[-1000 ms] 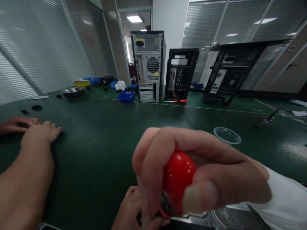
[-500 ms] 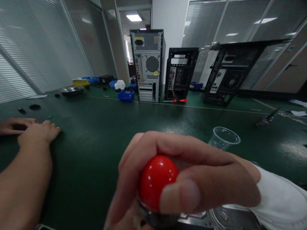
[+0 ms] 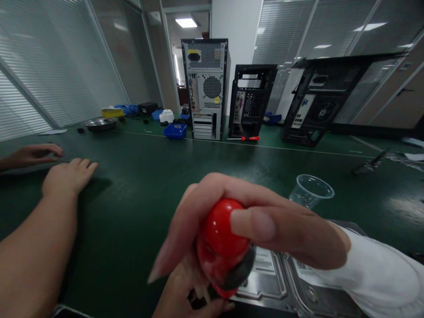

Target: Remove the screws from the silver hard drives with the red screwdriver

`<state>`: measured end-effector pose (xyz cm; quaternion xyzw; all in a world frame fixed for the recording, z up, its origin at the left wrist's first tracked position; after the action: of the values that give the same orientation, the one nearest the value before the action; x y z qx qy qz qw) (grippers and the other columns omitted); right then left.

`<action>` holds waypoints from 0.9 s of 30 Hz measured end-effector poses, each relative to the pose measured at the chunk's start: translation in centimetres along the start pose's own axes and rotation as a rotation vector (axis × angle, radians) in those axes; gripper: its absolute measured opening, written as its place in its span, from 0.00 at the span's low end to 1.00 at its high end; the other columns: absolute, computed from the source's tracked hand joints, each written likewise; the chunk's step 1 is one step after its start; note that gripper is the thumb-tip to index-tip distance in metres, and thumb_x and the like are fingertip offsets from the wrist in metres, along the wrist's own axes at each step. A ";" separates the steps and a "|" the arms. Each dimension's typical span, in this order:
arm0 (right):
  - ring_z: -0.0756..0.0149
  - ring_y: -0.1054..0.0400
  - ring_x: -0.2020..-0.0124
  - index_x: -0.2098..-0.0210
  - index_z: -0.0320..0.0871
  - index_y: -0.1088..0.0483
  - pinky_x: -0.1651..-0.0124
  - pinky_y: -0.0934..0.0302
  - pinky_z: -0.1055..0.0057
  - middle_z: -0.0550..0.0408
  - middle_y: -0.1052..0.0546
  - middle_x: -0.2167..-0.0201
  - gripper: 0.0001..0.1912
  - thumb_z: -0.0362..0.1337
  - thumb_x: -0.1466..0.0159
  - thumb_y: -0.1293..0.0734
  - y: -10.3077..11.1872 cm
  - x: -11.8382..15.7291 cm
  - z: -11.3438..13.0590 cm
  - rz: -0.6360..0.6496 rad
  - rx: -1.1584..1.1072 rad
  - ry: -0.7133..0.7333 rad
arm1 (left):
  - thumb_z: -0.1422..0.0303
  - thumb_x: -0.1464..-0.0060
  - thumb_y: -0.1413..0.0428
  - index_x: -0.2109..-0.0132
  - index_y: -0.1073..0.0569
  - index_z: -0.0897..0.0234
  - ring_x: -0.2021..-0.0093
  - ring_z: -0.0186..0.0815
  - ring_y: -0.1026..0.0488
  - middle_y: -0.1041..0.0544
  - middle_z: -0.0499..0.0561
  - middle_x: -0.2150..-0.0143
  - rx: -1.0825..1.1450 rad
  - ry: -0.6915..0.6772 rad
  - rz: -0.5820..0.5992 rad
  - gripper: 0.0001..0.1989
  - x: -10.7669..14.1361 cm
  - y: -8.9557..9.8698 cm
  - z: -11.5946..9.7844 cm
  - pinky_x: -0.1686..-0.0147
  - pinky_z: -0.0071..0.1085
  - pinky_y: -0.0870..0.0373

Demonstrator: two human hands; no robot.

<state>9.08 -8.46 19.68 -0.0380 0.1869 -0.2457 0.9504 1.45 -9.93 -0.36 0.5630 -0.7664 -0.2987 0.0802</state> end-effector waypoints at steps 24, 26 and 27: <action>0.67 0.28 0.69 0.64 0.43 0.25 0.63 0.34 0.73 0.54 0.21 0.68 0.26 0.53 0.52 0.17 0.5 0.6 -2.8 -0.120 -0.451 -0.100 | 0.54 0.52 0.41 0.82 0.28 0.59 0.53 0.36 0.19 0.22 0.44 0.75 -0.072 0.224 -0.291 0.18 -5.5 18.2 4.8 0.52 0.28 0.25; 0.70 0.30 0.71 0.61 0.46 0.27 0.67 0.37 0.77 0.58 0.23 0.71 0.26 0.53 0.49 0.18 0.6 0.8 -3.0 -0.153 -0.463 -0.098 | 0.54 0.45 0.44 0.73 0.20 0.57 0.50 0.38 0.19 0.20 0.43 0.71 0.018 0.277 -0.181 0.16 -2.7 9.4 1.6 0.51 0.30 0.25; 0.71 0.32 0.73 0.59 0.46 0.26 0.68 0.39 0.78 0.60 0.24 0.73 0.25 0.53 0.47 0.19 0.6 0.8 -2.9 -0.152 -0.437 -0.093 | 0.54 0.44 0.44 0.70 0.18 0.57 0.51 0.39 0.18 0.20 0.43 0.71 0.030 0.277 -0.118 0.16 -1.4 5.7 0.3 0.52 0.31 0.24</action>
<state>8.95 -8.23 16.61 -0.2682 0.1884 -0.2681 0.9059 -2.84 -7.48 2.83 0.6441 -0.7178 -0.2111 0.1590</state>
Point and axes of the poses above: each hand's wrist, its own x-axis away from the middle knuckle, its own y-axis out of the back of the hand, z = x × y, the point moved 9 cm from there along -x, towards the middle knuckle
